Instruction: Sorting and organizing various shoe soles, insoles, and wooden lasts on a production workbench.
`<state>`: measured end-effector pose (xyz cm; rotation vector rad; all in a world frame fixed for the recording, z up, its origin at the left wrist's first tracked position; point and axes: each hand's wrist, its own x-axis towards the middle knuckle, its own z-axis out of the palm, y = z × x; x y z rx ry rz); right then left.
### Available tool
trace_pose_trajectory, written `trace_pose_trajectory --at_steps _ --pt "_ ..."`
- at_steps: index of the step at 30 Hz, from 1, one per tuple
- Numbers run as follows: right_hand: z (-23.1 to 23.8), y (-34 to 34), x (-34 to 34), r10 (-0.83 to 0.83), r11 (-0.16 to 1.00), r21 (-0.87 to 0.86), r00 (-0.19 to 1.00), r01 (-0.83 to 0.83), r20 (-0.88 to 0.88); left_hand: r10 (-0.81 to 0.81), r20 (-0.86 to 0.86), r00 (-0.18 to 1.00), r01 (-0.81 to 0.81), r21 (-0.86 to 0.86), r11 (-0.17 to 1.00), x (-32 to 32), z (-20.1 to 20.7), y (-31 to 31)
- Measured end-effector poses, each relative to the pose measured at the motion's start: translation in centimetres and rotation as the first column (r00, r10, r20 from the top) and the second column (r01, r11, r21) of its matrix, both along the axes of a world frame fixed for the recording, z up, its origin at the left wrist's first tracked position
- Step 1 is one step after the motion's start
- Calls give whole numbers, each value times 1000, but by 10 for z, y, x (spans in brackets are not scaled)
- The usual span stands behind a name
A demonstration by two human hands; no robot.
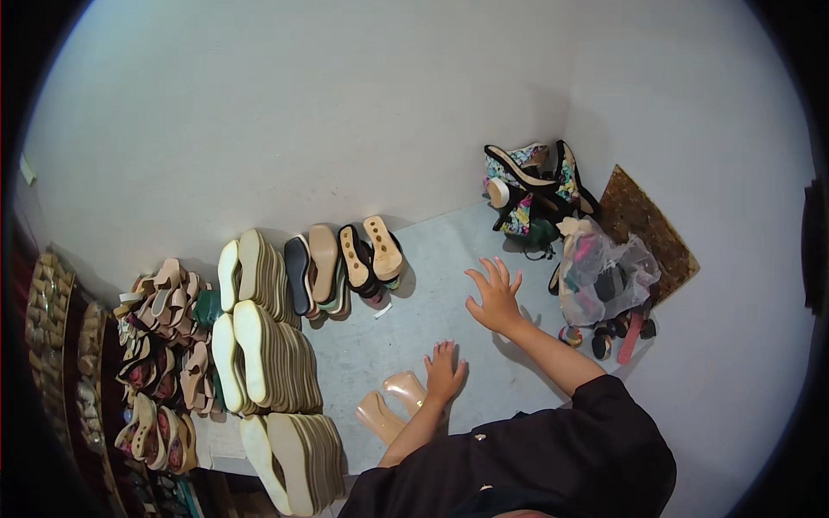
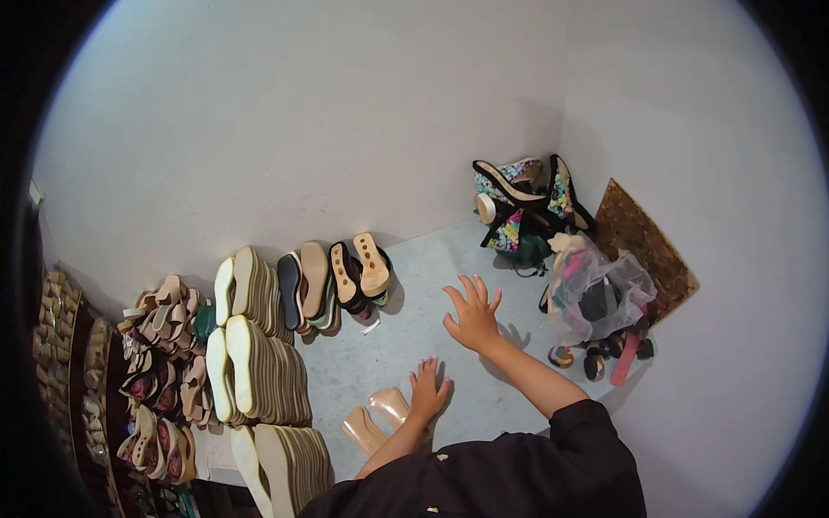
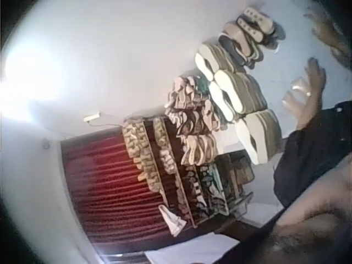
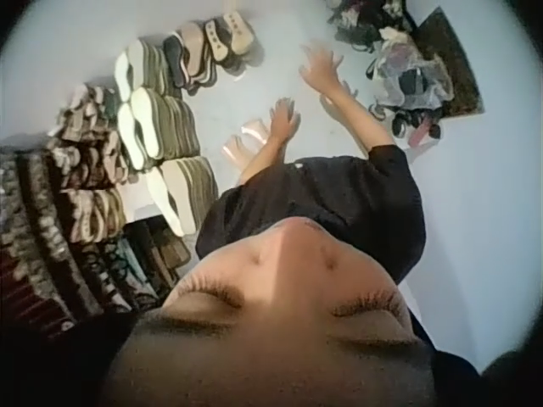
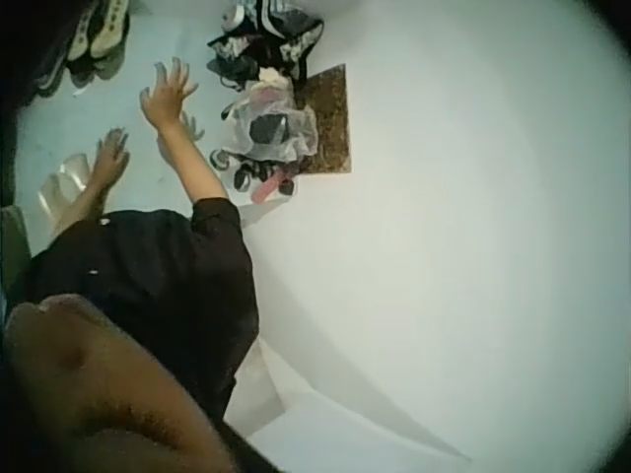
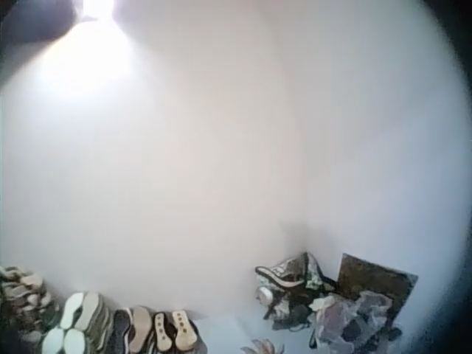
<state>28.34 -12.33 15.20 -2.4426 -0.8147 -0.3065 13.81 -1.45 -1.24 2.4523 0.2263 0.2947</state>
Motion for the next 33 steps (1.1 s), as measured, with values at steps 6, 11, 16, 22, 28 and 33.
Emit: trace_pose_trajectory --at_steps 6,11,16,22,28,33 --pt "88 -63 1 192 974 101 975 -203 107 133 81 988 -125 -87 988 0 -11 2" --pt "161 -144 28 231 923 191 876 -335 423 403 144 904 -323 -389 863 2 -18 3" --pt "175 -166 128 177 970 101 929 -220 324 607 341 718 -478 -393 786 20 7 -27" --pt "133 -104 218 210 838 -509 977 -197 -31 578 409 706 -449 -372 812 53 51 -59" --pt "67 -37 252 22 944 -328 985 37 173 561 450 695 -421 -377 825 60 77 -85" --pt "41 -36 265 -235 923 -328 970 200 -69 610 400 684 -470 -398 788 30 70 -78"
